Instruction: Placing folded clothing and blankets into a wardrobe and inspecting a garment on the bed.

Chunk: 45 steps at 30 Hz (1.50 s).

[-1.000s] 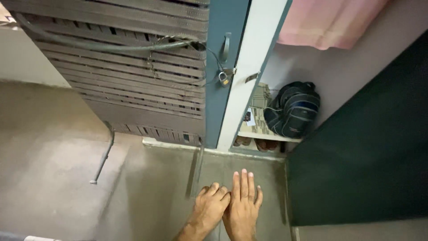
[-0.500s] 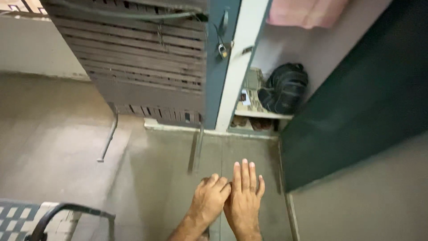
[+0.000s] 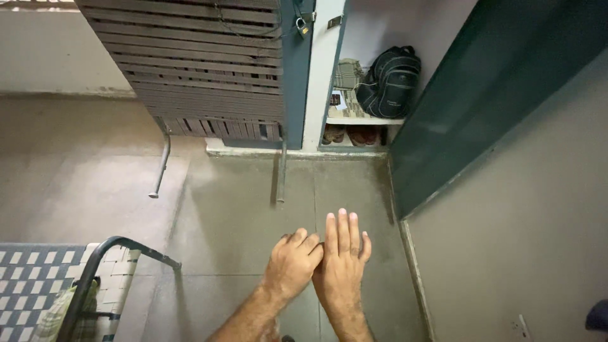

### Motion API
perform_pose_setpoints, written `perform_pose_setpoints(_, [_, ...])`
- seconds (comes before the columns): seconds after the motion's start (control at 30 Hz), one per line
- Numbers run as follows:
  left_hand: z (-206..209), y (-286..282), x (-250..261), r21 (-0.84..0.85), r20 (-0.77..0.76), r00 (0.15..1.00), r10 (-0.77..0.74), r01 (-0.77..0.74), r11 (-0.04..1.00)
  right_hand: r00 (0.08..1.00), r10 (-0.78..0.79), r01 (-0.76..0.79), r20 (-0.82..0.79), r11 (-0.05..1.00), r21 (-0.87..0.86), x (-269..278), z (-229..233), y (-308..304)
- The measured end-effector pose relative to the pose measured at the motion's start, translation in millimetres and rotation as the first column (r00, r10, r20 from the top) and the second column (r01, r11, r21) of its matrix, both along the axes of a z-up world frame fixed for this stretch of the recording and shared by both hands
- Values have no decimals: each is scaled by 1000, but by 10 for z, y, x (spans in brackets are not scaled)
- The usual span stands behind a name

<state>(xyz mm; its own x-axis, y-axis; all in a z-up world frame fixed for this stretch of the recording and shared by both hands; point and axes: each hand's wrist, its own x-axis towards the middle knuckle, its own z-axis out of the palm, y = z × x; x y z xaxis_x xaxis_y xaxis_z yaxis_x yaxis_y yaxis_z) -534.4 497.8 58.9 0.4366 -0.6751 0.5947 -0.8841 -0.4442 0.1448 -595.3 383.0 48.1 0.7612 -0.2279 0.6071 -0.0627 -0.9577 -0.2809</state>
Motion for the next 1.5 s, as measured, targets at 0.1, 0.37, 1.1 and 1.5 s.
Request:
perform_pose_setpoints(0.1, [-1, 93, -101, 12, 21, 1000, 5, -5, 1000, 1000, -12, 12, 8, 1000, 10, -99, 7, 121])
perform_pose_setpoints(0.37, [0, 486, -235, -9, 64, 998, -5, 6, 1000, 998, -22, 21, 58, 999, 27, -260, 44, 547])
perform_pose_setpoints(1.1, [-59, 3700, -812, -71, 47, 994, -103, 106, 992, 995, -94, 94, -29, 995, -21, -872, -134, 3776])
perform_pose_setpoints(1.5, [-3, 4444, -1394, -70, -2, 990, -138, 138, 988, 990, -136, 135, -28, 990, -37, -1495, -28, 4567])
